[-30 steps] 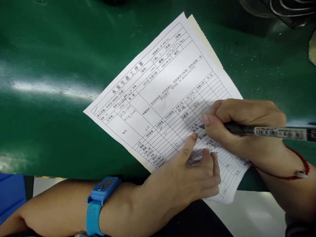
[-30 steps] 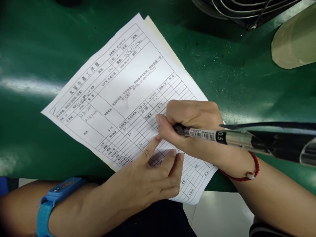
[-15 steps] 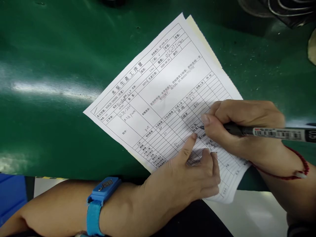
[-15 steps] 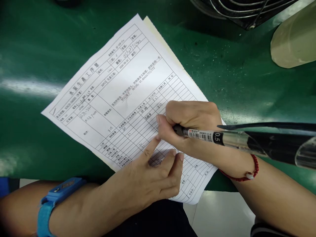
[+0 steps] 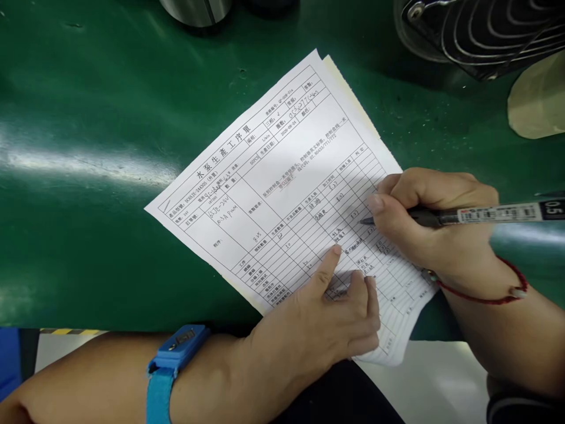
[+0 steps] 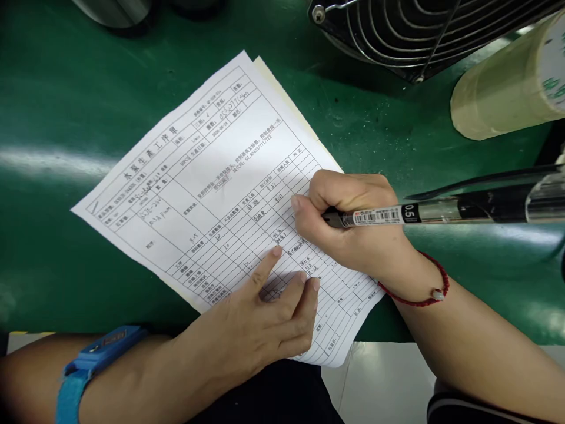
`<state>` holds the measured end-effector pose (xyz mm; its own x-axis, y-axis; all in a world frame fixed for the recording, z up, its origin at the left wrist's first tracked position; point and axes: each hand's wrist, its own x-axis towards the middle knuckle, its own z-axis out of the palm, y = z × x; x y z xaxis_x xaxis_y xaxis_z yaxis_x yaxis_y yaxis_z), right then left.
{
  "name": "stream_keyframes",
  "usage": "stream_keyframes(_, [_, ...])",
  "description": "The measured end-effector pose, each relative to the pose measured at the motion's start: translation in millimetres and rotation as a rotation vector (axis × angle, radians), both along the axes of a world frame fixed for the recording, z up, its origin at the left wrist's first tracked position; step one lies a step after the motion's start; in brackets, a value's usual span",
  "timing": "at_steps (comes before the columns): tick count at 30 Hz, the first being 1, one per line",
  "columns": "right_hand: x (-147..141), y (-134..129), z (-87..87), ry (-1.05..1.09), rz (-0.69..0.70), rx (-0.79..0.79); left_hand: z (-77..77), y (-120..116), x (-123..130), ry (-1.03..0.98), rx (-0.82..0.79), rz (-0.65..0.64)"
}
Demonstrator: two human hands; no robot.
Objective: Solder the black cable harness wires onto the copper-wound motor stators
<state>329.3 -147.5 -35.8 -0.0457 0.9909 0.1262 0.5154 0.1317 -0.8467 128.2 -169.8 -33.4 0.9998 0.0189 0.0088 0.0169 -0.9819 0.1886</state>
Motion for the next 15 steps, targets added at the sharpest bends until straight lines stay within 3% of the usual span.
stream_keyframes(4, [-0.9,-0.4,-0.5,-0.045,-0.028,-0.005,-0.7,-0.7,-0.2,0.009,-0.002,0.008])
stream_keyframes(15, [0.2,-0.2,-1.8,-0.052,0.063,0.012,-0.8,-0.6,0.1,0.005,0.011,-0.001])
